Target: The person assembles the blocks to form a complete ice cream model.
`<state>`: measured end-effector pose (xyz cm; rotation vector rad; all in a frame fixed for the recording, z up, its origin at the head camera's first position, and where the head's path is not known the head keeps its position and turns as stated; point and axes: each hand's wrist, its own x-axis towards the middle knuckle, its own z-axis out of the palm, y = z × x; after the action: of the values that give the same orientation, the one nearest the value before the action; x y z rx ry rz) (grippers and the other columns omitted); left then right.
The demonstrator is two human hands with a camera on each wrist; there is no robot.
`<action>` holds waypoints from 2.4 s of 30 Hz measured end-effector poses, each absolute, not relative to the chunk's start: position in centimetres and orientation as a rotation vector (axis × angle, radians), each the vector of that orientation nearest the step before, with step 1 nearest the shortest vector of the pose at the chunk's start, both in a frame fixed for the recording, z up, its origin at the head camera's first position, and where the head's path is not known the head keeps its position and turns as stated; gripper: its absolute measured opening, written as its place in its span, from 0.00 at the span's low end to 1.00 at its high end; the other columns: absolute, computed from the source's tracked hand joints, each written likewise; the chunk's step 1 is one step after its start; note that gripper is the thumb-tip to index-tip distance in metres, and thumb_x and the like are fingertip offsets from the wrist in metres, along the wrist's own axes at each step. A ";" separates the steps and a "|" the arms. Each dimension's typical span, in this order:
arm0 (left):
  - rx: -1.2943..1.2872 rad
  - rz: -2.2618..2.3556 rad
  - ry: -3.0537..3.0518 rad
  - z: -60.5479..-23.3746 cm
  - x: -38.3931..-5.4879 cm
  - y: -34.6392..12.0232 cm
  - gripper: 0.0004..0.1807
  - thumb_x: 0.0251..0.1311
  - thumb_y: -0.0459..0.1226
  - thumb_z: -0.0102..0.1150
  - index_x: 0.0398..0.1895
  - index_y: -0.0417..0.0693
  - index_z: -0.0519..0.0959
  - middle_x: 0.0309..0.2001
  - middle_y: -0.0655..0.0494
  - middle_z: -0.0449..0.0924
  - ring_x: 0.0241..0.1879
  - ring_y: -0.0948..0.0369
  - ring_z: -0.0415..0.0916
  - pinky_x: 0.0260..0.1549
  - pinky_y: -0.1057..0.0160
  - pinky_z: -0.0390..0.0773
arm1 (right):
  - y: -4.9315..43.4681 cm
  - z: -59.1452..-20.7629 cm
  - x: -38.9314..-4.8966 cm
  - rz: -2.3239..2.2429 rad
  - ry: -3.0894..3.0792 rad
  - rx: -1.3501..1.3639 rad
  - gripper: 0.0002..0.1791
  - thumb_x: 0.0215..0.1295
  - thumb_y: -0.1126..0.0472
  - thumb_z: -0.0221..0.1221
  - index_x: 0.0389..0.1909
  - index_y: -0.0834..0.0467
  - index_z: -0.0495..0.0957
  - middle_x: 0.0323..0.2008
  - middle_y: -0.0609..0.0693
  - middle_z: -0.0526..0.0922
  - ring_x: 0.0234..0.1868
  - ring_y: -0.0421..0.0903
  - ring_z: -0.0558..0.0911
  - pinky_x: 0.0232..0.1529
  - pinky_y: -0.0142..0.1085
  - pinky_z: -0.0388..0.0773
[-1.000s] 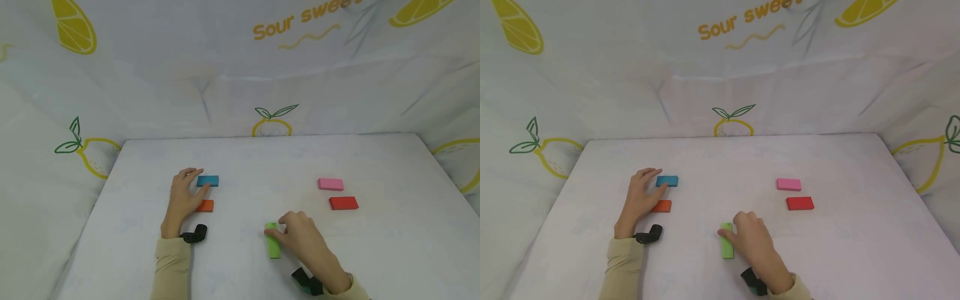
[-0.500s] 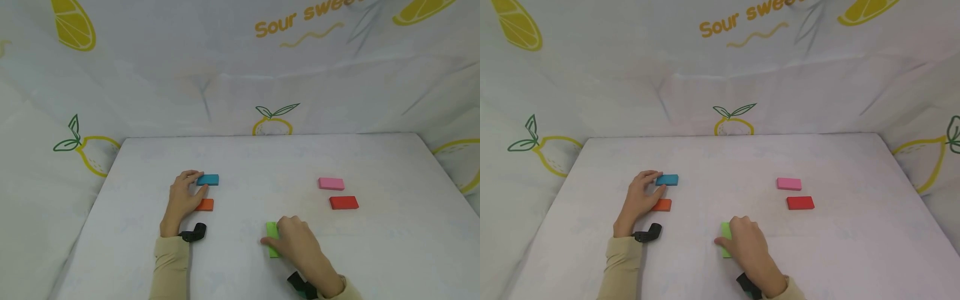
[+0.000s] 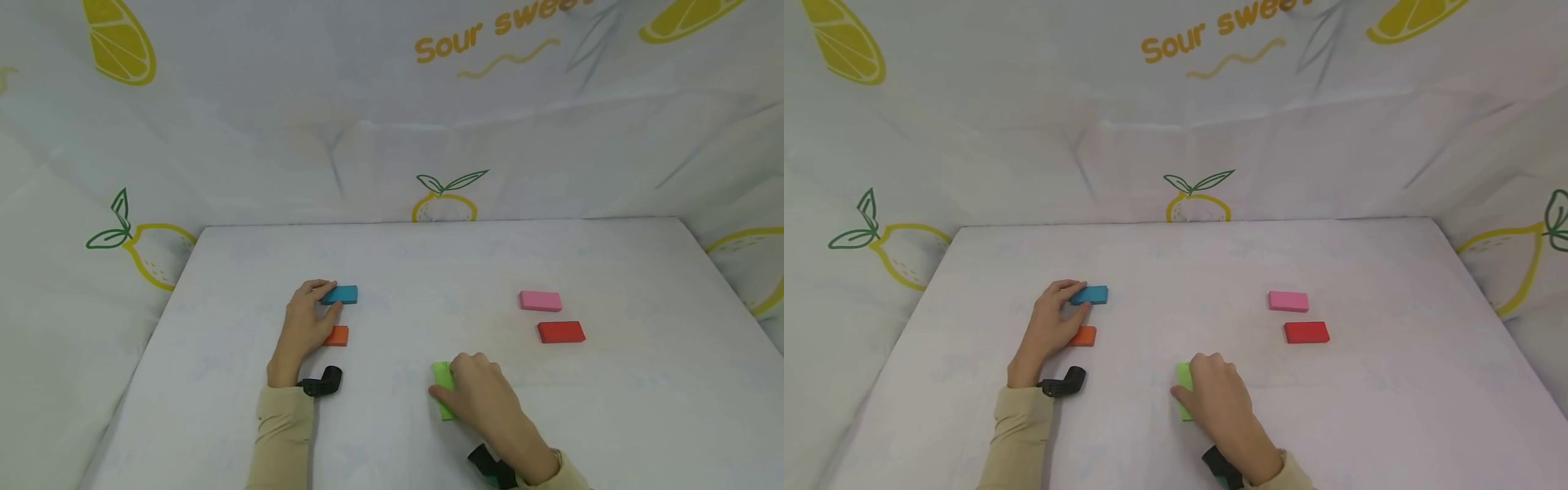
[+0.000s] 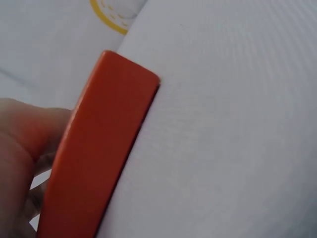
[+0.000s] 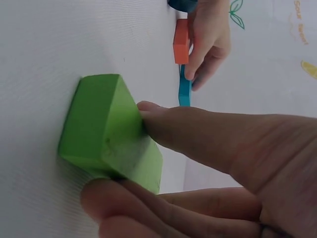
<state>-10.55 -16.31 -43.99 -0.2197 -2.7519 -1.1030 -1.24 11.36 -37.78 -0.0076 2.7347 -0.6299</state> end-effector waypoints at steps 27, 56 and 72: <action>-0.322 -1.032 -2.711 -43.2 -10.3 -11.8 0.19 0.62 0.34 0.68 0.54 0.35 0.82 0.53 0.38 0.80 0.51 0.46 0.80 0.52 0.49 0.81 | 11.1 -38.2 -1.9 -0.685 2.798 0.012 0.16 0.56 0.57 0.73 0.25 0.66 0.82 0.15 0.48 0.67 0.16 0.42 0.68 0.19 0.28 0.62; -0.539 -1.074 -2.745 -42.8 -9.4 -7.1 0.17 0.62 0.35 0.69 0.52 0.39 0.84 0.49 0.46 0.81 0.46 0.54 0.79 0.51 0.56 0.81 | 11.0 -38.7 -2.0 -0.704 2.833 -0.044 0.18 0.56 0.54 0.75 0.29 0.67 0.86 0.13 0.44 0.62 0.14 0.38 0.65 0.17 0.26 0.57; -0.716 -1.017 -2.788 -43.4 -8.6 -5.0 0.16 0.62 0.38 0.70 0.51 0.41 0.84 0.47 0.50 0.83 0.44 0.57 0.80 0.48 0.60 0.82 | 11.0 -39.2 -2.3 -0.775 2.849 -0.084 0.19 0.57 0.55 0.74 0.17 0.60 0.78 0.12 0.42 0.56 0.14 0.37 0.59 0.18 0.25 0.52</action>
<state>-8.59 -5.03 -43.38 -0.7163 -2.7880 -1.0165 -2.26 11.00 -39.18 -0.0840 2.8493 -0.7747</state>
